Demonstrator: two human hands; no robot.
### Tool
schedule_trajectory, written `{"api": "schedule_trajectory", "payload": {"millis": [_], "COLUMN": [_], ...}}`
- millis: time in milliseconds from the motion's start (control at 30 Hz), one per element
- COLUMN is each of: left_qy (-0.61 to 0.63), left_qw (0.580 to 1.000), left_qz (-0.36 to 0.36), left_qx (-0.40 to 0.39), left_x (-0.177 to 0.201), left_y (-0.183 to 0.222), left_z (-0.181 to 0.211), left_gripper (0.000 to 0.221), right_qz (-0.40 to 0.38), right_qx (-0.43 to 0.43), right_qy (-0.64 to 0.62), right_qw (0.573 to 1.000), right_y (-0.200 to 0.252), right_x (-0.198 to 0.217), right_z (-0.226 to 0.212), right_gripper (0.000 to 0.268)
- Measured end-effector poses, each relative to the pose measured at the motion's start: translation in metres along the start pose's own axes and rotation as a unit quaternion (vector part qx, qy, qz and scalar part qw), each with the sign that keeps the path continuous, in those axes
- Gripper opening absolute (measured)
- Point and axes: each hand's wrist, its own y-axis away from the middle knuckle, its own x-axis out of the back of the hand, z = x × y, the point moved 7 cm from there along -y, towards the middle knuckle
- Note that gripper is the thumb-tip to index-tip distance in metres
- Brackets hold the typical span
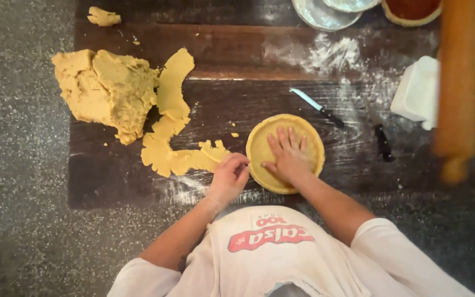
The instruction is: Rolling out dough, placing it into a pie tin, trimming the excess with a knife, and crimping the edges by hand.
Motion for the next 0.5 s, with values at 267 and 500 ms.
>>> {"api": "schedule_trajectory", "payload": {"millis": [267, 500], "left_qy": [-0.023, -0.147], "left_qw": [0.999, 0.988], "left_qz": [-0.002, -0.041], "left_qx": [0.04, 0.013], "left_x": [-0.036, -0.071], "left_y": [-0.017, -0.099], "left_z": [0.002, -0.003], "left_gripper": [0.02, 0.025], "right_qz": [-0.032, 0.181], "right_qx": [-0.008, 0.03], "right_qy": [-0.016, -0.141], "right_qw": [0.999, 0.973], "right_y": [0.015, 0.048], "right_x": [0.001, -0.032], "right_z": [0.009, 0.088], "right_gripper": [0.091, 0.075]}}
